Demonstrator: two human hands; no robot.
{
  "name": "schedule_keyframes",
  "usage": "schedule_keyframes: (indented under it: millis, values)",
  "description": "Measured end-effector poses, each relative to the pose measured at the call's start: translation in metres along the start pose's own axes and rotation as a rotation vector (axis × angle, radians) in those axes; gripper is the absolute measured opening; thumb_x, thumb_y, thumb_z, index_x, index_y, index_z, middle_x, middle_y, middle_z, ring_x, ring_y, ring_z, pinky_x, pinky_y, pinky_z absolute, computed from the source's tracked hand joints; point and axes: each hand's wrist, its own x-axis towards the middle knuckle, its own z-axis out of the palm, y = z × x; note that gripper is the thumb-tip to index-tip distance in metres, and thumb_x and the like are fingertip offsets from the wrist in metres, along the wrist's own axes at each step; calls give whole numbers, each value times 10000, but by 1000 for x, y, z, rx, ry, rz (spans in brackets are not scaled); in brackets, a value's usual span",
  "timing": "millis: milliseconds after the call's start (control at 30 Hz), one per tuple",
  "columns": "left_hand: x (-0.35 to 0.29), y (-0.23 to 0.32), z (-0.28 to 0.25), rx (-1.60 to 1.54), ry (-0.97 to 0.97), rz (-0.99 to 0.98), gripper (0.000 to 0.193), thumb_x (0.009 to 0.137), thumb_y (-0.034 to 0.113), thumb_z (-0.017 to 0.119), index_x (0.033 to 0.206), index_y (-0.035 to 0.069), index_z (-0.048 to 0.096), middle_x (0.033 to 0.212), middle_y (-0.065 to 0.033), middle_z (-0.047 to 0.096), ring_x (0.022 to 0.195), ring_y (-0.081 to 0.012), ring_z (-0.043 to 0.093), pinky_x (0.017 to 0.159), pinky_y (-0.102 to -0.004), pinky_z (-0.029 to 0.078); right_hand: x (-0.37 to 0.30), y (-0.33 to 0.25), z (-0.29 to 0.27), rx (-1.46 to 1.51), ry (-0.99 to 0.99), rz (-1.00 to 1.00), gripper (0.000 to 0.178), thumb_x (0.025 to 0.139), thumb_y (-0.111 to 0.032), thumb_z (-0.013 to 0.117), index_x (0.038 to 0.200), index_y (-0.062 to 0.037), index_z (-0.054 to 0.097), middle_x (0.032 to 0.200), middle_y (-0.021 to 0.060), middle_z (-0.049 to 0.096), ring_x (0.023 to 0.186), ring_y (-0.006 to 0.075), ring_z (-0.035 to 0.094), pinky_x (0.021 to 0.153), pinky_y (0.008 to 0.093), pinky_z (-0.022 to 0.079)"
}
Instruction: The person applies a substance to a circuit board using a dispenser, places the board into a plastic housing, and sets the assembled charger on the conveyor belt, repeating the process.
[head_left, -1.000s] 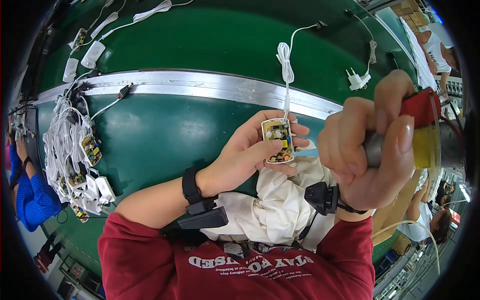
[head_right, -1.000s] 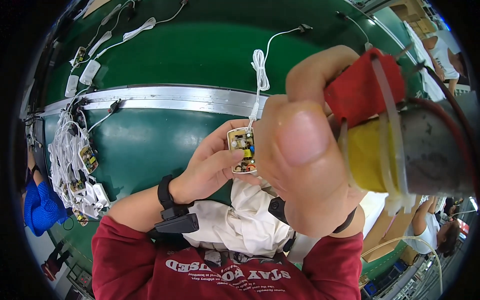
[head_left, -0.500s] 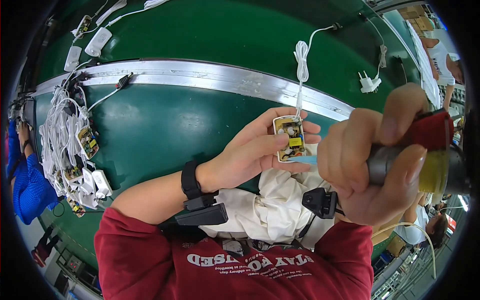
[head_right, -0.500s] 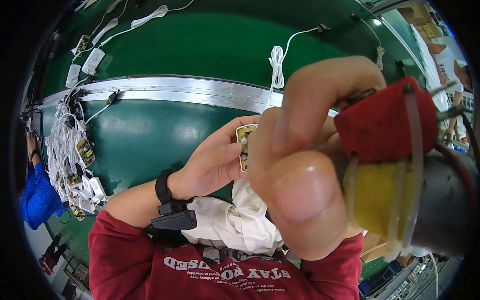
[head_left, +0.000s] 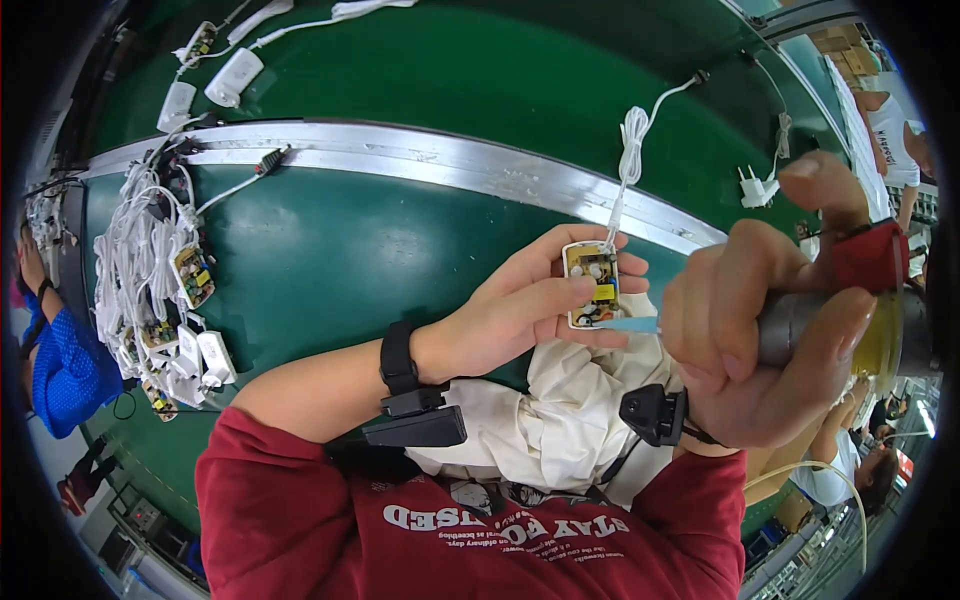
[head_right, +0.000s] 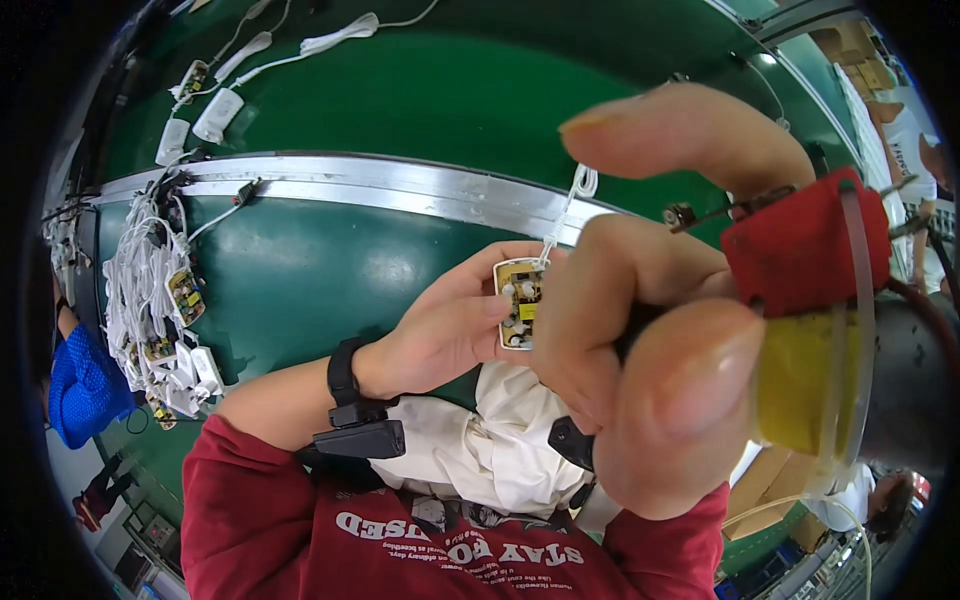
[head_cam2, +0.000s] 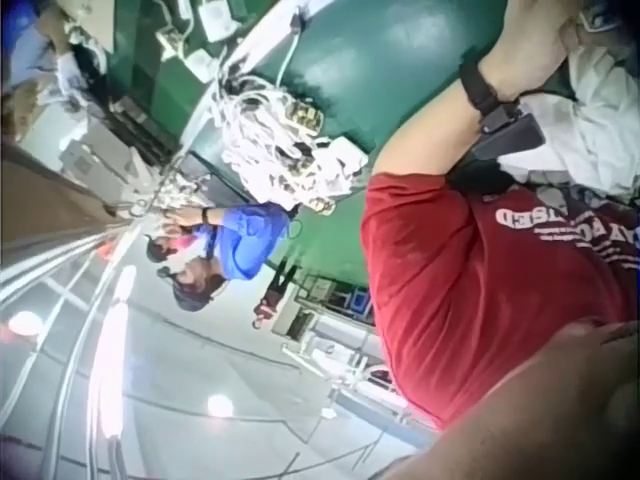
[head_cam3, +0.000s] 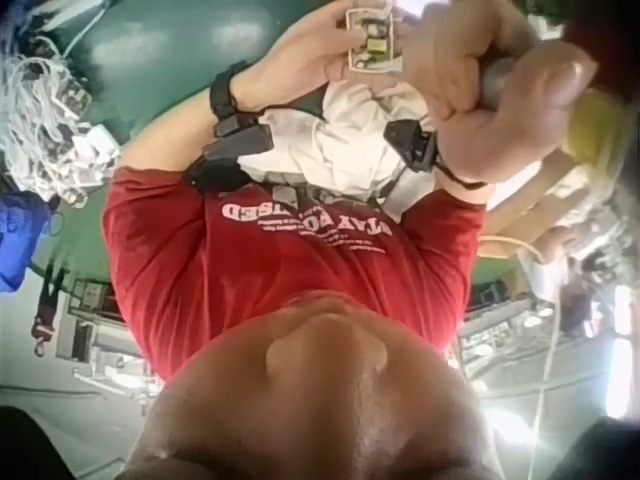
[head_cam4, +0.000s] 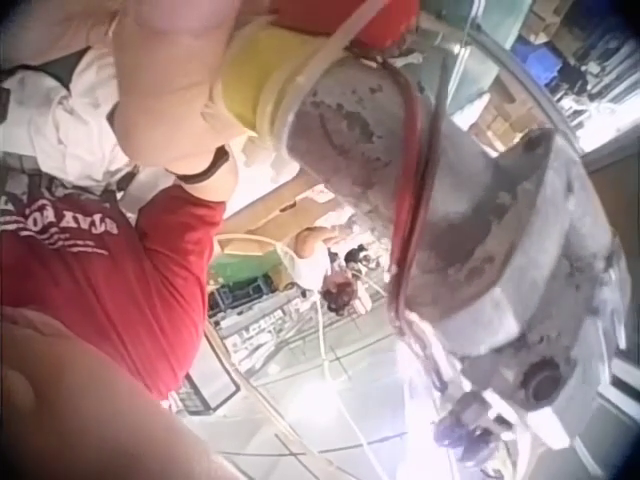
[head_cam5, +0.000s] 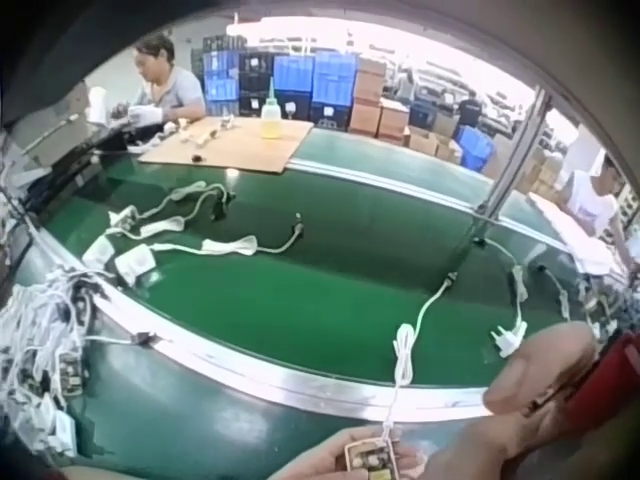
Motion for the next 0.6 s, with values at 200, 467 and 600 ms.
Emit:
schedule_keyframes:
  millis: [200,467,600]
  values:
    - [53,37,4,587,-7,203,413,892,91,517,1285,95,392,1230,-82,480,1055,-208,538,847,-365,507,-6,0,2,45,54,-85,459,971,-415,358,1198,-17,316,492,-16,340,356,57,282,341,210,226]
    - [129,95,-11,2369,327,734,421,722,128,631,1088,-13,477,988,-184,548,876,-327,573,705,-377,521,-5,-6,11,19,43,-31,369,970,-385,379,1114,-46,355,478,-26,300,350,48,254,337,203,199]
    - [98,115,-6,2244,237,1201,318,735,155,607,987,-13,509,960,-166,562,866,-311,580,709,-388,517,-4,-6,8,24,78,-54,350,965,-363,403,1092,-38,365,477,-26,297,350,48,254,333,205,198]
